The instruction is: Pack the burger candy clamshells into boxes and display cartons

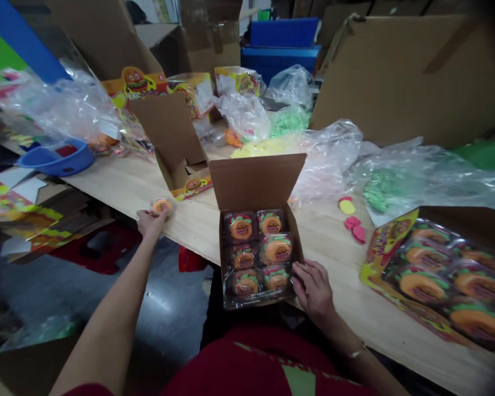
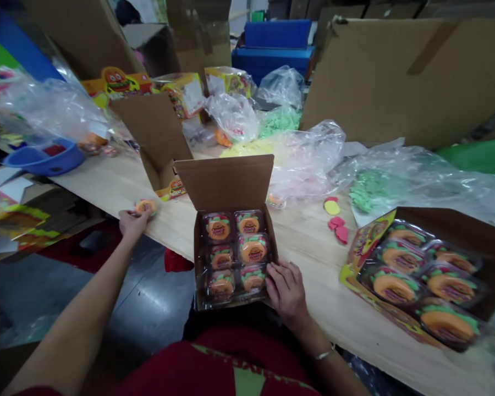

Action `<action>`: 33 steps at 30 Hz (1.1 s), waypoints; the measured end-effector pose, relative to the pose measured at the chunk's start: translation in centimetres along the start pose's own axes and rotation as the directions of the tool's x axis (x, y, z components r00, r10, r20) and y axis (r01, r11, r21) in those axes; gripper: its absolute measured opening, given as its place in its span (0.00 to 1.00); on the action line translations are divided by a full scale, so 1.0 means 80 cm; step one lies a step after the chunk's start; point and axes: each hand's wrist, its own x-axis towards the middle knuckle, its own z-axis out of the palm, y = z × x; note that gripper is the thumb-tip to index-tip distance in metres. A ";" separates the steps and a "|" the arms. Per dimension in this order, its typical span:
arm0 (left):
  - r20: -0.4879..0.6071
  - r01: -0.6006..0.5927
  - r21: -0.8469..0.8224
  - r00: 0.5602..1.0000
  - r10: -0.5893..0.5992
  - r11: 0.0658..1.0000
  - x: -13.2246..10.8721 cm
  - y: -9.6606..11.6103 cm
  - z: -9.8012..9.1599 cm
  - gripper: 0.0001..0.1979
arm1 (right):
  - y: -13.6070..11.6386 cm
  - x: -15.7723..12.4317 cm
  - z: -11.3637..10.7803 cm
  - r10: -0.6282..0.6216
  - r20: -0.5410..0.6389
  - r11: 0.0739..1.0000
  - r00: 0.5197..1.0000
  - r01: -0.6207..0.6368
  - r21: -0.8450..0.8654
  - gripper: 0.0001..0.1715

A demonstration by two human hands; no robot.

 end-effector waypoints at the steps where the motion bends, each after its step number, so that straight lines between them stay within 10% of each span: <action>1: -0.010 -0.018 -0.041 1.000 0.017 0.999 -0.012 -0.004 -0.002 0.24 | 0.000 0.000 0.000 0.006 0.000 1.000 1.000 -0.006 0.010 0.24; 5: -0.156 -0.156 -0.286 0.981 0.114 0.945 -0.090 -0.007 -0.036 0.22 | -0.002 0.002 0.000 0.019 0.015 0.999 1.000 -0.020 0.043 0.24; 7: -0.204 -0.426 -0.509 0.904 0.376 0.748 -0.146 0.002 -0.062 0.25 | -0.001 0.004 -0.001 0.022 0.009 0.998 1.000 -0.023 0.058 0.24; 10: 0.142 -0.561 -0.572 0.650 0.746 0.598 -0.224 0.034 -0.086 0.23 | 0.001 0.005 -0.001 0.027 -0.012 0.997 1.000 -0.026 0.069 0.24; 13: 0.368 -0.721 -0.464 0.372 0.852 0.515 -0.259 0.072 -0.081 0.19 | 0.001 0.006 -0.001 0.020 -0.012 0.997 1.000 -0.019 0.077 0.24; 16: 0.514 -0.854 -0.285 0.247 0.821 0.435 -0.254 0.094 -0.070 0.19 | -0.001 0.008 -0.002 0.010 -0.008 0.995 1.000 -0.009 0.095 0.25; 22: 0.450 -0.957 -0.072 0.221 0.865 0.282 -0.265 0.071 -0.071 0.30 | 0.001 0.008 -0.008 0.011 0.009 0.993 1.000 -0.012 0.116 0.25; 26: 0.473 -0.983 -0.115 0.073 0.878 0.144 -0.289 0.036 -0.065 0.51 | 0.005 0.007 -0.018 -0.039 0.121 0.986 0.992 0.019 0.165 0.33; 33: 0.438 -0.970 -0.151 0.106 0.893 0.190 -0.289 0.032 -0.038 0.49 | 0.007 0.021 -0.015 0.034 0.188 0.988 0.982 -0.061 0.143 0.34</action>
